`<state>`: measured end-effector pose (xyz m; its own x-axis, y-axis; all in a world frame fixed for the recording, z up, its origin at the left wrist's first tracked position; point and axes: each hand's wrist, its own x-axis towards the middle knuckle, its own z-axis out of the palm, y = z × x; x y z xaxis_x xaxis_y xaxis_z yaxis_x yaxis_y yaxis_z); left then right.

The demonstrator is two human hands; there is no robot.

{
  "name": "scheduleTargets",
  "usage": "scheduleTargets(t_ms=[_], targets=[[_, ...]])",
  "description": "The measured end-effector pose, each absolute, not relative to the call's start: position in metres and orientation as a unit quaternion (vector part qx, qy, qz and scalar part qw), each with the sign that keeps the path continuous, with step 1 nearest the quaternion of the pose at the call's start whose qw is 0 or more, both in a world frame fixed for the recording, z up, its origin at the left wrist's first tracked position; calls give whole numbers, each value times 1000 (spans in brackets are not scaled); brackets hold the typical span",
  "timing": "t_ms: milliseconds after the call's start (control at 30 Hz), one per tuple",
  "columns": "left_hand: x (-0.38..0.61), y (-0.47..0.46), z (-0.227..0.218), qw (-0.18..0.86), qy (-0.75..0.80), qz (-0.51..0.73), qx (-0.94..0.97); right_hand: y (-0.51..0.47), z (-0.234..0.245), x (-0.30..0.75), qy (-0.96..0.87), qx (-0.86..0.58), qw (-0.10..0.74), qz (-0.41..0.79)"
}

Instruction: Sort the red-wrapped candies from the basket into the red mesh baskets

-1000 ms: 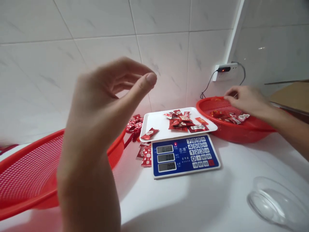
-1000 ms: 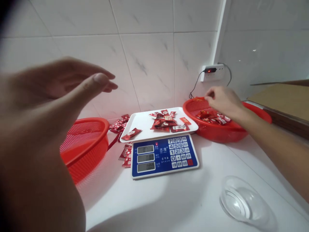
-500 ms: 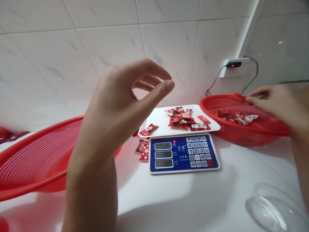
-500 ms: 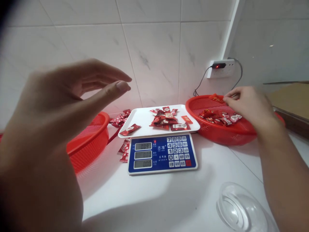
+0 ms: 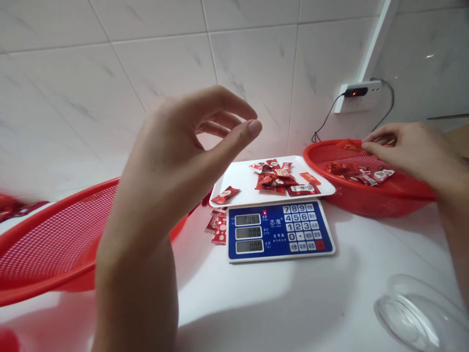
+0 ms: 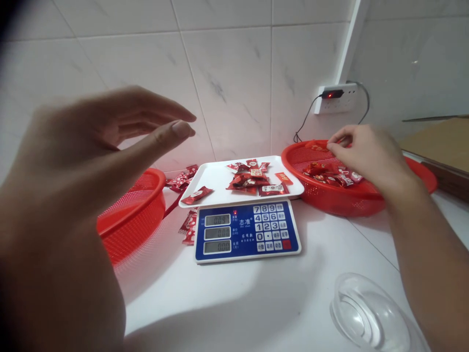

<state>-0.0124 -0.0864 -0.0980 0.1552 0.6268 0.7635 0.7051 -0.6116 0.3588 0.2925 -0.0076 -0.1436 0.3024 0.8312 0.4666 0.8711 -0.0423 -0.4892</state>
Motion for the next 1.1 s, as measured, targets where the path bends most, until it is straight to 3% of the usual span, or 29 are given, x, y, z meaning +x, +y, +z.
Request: scheduleTargets(t_ms=[167,367,667,1100], targets=[[-12,-87,-99,33,-444,-473,-760,-14,-155,252,-676,-583,443,81],[-12,-84,-100,17,-447,-463,-765,-3,-172,239,-713,-573,371,160],[-9,-82,-99,27,-408,-472,-781,-10,-156,261,-657,-587,457,119],[-10,-73,-101,-25,-381,-469,-796,-14,-156,255,-680,-577,437,118]])
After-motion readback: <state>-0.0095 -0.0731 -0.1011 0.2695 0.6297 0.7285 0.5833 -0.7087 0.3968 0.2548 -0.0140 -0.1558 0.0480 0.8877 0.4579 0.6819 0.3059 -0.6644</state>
